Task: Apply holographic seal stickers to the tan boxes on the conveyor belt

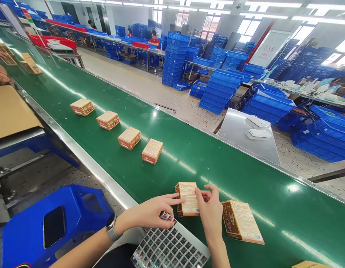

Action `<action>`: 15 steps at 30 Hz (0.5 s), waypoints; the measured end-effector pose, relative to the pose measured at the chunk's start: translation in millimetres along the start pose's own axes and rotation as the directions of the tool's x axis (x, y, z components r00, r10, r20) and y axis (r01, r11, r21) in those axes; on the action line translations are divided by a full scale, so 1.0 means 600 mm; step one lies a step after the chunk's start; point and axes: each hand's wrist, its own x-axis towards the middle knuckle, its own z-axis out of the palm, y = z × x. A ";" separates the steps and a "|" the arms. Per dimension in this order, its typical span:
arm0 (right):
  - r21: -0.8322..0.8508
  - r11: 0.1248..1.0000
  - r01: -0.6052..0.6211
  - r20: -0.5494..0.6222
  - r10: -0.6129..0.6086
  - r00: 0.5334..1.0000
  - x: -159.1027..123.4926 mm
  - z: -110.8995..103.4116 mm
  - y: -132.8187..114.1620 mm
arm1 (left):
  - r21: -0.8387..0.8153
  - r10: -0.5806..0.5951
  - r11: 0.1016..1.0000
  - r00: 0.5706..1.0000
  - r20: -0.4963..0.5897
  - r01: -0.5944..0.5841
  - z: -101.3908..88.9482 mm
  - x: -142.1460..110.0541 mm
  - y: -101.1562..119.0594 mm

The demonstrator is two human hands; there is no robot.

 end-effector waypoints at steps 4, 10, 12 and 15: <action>-0.117 0.989 0.095 0.037 -0.091 0.995 0.048 -0.022 -0.020 | -0.068 -0.182 0.982 0.978 -0.103 0.176 -0.005 -0.025 0.005; -0.077 0.840 0.536 0.382 -0.472 0.795 0.131 0.054 -0.141 | -0.410 -0.510 0.821 0.834 -0.212 0.398 -0.030 -0.075 -0.005; -0.113 0.763 0.636 0.525 -0.497 0.691 0.152 0.104 -0.178 | -0.460 -0.538 0.797 0.805 -0.251 0.390 -0.037 -0.087 -0.008; -0.141 0.729 0.670 0.608 -0.470 0.639 0.171 0.159 -0.209 | -0.517 -0.549 0.775 0.792 -0.266 0.363 -0.040 -0.102 -0.006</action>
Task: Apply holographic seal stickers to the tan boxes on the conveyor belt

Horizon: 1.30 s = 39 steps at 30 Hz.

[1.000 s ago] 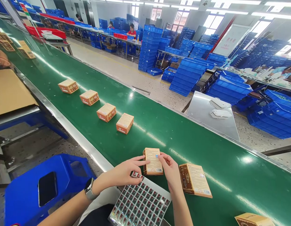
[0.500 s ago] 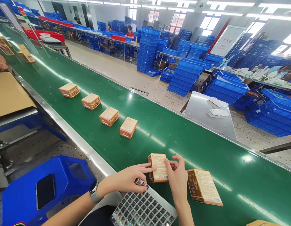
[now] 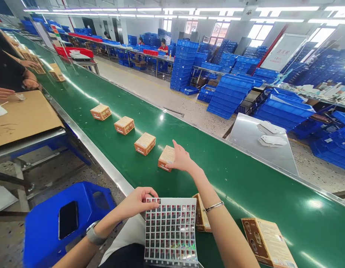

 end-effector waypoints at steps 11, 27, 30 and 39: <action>-0.057 0.992 0.112 0.093 -0.107 0.990 -0.141 -0.010 -0.008 | -0.056 0.016 0.998 1.000 0.008 -0.016 0.007 -0.012 0.016; -0.176 0.962 0.207 -0.513 -0.269 0.815 -0.298 0.049 -0.084 | 0.138 0.087 0.987 0.994 -0.064 -0.077 0.045 0.010 0.036; 0.335 0.942 0.012 -0.487 0.162 0.858 -0.298 0.045 -0.052 | 0.188 0.101 0.979 0.992 -0.081 -0.084 0.037 0.022 0.037; 0.898 0.384 -0.214 -0.138 0.709 0.692 -0.247 0.059 0.083 | 0.337 0.302 0.858 0.911 0.281 -0.388 0.035 0.074 0.046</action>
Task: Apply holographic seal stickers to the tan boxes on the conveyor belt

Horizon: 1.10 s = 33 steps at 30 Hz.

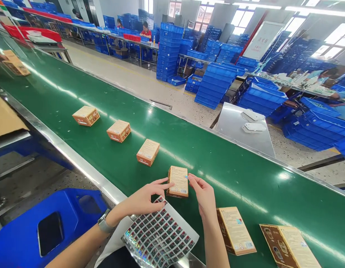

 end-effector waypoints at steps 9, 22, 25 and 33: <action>-0.098 0.995 -0.034 -0.030 0.031 0.999 -0.006 -0.020 -0.003 | -0.031 -0.001 1.000 0.999 0.051 0.002 0.025 0.018 0.006; -0.479 0.876 0.051 -0.243 -0.188 0.952 -0.036 -0.022 -0.018 | -0.072 0.062 0.996 0.989 0.136 -0.053 0.054 0.036 0.026; -0.521 0.851 0.074 -0.238 -0.228 0.944 -0.031 -0.043 -0.018 | -0.087 0.032 0.996 0.993 0.110 -0.022 0.058 0.026 0.032; -0.563 0.604 0.564 0.271 -0.510 0.816 -0.100 -0.036 -0.052 | -0.133 -0.247 0.961 0.969 -0.028 0.241 0.049 -0.014 0.020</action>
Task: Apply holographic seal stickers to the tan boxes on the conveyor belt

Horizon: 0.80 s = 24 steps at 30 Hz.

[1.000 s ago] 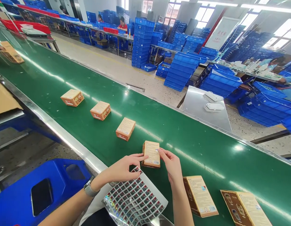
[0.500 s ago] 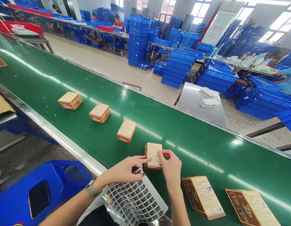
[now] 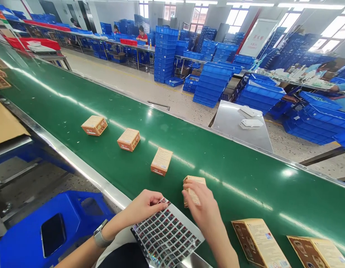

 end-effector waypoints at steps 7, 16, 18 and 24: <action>-0.179 0.872 0.456 0.041 -0.456 0.889 -0.019 0.043 -0.057 | -0.033 0.054 0.998 0.998 -0.026 -0.055 -0.014 -0.014 0.007; -0.253 0.867 0.429 0.046 -0.432 0.900 -0.012 0.052 -0.050 | 0.041 0.049 0.998 0.997 -0.056 -0.046 -0.016 -0.012 0.002; -0.256 0.876 0.409 0.032 -0.415 0.909 -0.009 0.053 -0.047 | 0.034 0.048 0.998 0.997 -0.057 -0.046 -0.016 -0.010 0.002; -0.230 0.839 0.493 0.058 -0.493 0.868 -0.005 0.057 -0.063 | 0.058 0.060 0.997 0.994 -0.087 -0.055 -0.016 -0.003 0.003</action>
